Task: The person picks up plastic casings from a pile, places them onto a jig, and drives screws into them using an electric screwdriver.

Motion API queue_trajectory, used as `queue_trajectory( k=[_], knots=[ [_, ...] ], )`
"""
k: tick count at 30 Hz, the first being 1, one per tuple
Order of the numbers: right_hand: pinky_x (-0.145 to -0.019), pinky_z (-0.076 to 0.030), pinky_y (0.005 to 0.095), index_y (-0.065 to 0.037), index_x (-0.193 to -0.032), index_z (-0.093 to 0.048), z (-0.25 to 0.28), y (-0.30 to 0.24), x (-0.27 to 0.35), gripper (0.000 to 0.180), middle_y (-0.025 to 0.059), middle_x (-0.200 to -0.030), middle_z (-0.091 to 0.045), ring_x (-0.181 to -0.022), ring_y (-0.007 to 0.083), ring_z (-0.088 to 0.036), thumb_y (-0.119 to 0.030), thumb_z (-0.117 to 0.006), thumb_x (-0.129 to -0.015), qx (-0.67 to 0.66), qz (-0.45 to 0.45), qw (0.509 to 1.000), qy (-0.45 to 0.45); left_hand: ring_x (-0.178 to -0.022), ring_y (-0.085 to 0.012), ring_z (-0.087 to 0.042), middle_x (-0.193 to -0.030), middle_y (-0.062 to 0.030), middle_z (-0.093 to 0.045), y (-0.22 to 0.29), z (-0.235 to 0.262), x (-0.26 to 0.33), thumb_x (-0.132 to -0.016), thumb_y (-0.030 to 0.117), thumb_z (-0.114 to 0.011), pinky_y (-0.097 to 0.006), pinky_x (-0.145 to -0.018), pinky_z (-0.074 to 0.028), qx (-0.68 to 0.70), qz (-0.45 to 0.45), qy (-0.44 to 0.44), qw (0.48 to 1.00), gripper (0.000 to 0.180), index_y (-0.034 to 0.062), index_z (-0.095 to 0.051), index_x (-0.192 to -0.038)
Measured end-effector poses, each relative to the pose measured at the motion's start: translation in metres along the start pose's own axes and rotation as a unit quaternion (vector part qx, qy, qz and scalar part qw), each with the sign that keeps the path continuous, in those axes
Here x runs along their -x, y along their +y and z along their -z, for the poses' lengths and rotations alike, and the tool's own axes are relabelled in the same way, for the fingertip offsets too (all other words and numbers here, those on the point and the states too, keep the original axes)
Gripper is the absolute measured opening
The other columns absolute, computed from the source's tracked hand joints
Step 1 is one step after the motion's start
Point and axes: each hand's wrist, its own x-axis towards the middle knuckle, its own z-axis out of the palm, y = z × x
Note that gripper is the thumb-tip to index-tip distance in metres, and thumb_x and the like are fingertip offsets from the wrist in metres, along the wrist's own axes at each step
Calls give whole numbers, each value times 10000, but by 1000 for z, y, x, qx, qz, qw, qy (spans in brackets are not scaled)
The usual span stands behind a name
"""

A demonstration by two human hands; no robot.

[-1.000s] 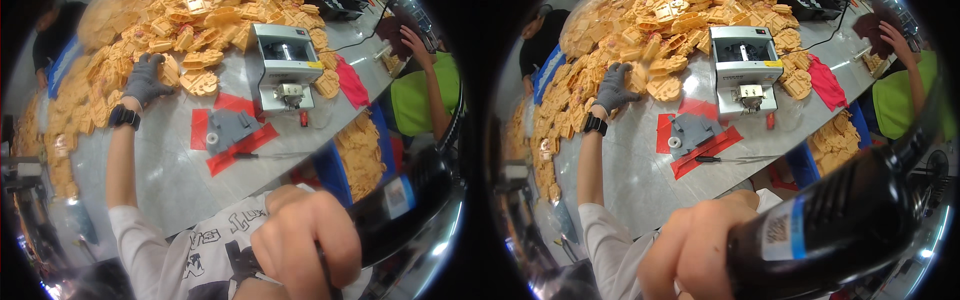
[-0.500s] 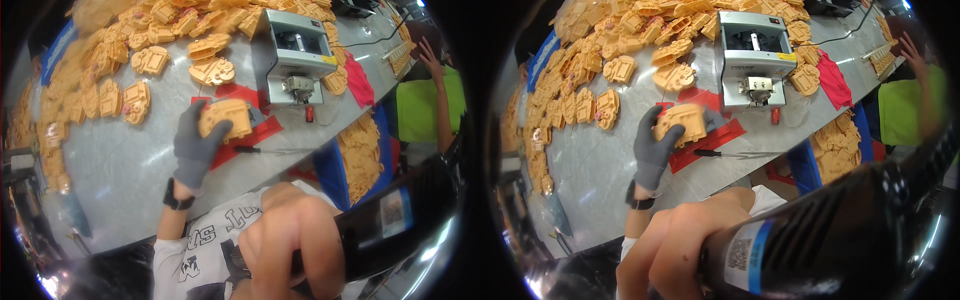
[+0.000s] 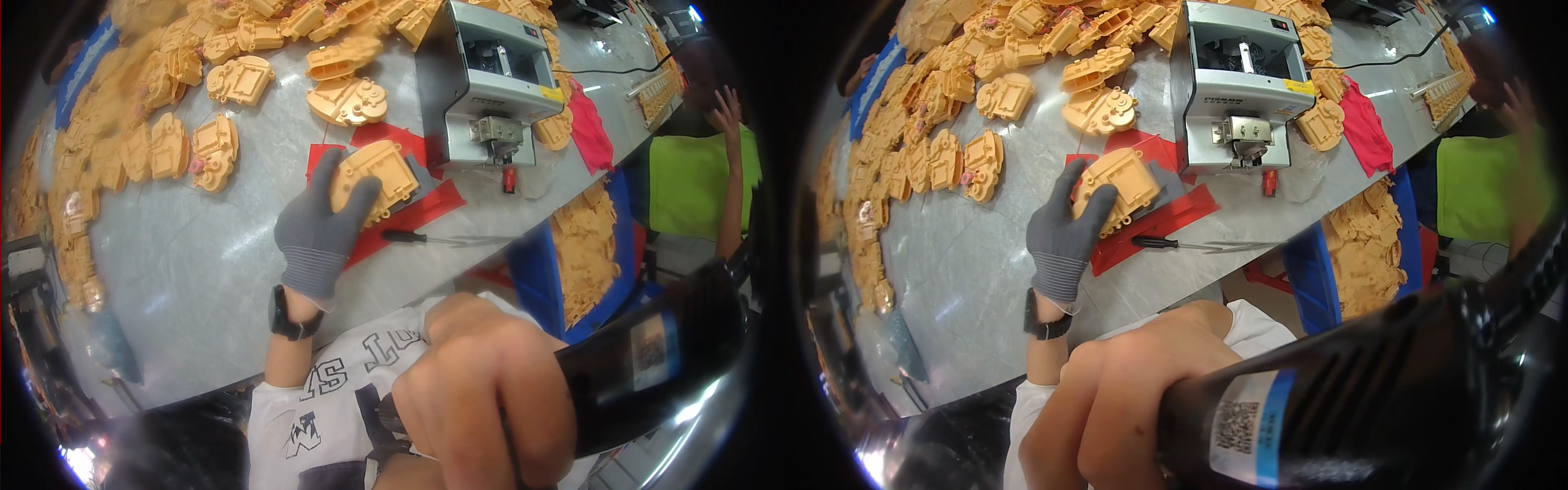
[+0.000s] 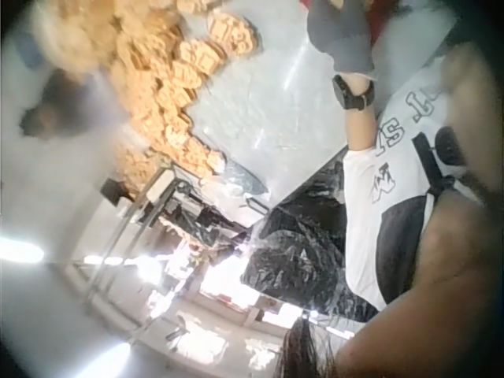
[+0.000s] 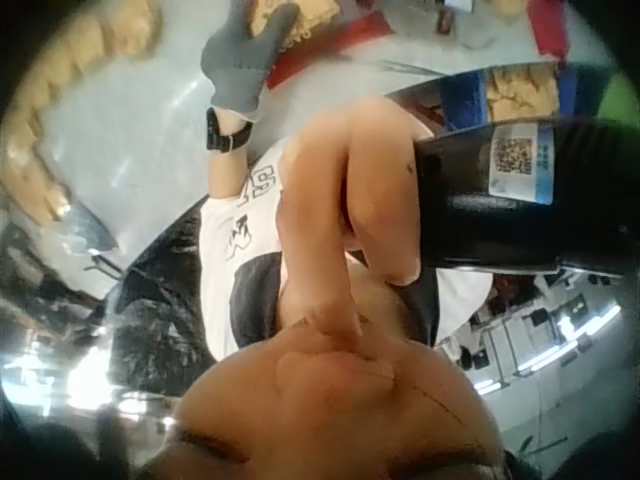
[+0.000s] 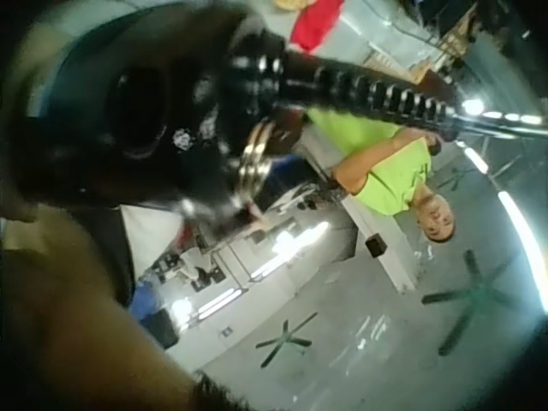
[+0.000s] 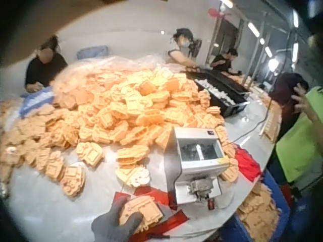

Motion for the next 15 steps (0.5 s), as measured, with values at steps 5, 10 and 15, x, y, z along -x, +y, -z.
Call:
queue_trajectory(
  k=[5, 10, 15],
  knots=[
    [-688, -521, 302, -28, -738, -567, -7, -13, 9, 251, 278, -986, -566, -712, 300, -627, -258, -630, -818, -5, -16, 997, 69, -657, -315, -616, -736, -146, -626, 20, 1, -12, -834, 512, -454, -385, -574, -466, -139, -3, -136, 981, 611, 146, -363, -1316],
    [-750, -508, 333, -39, -799, -566, -3, 0, 2, 241, 288, -1012, -557, -805, 328, -623, -270, -632, -816, 34, -18, 999, 26, -634, -308, -611, -713, -145, -617, 14, 7, -23, -878, 509, -352, -400, -542, -455, -229, -49, -217, 948, 617, 172, -233, -1381],
    [-805, -484, 369, -34, -851, -553, -15, 1, 3, 248, 276, -1021, -557, -814, 349, -617, -273, -618, -829, -48, 37, 998, 24, -689, -292, -607, -802, -146, -611, -4, -4, -8, -886, 430, -407, -371, -565, -458, -100, -129, -58, 985, 554, 102, -347, -1329]
  ],
)
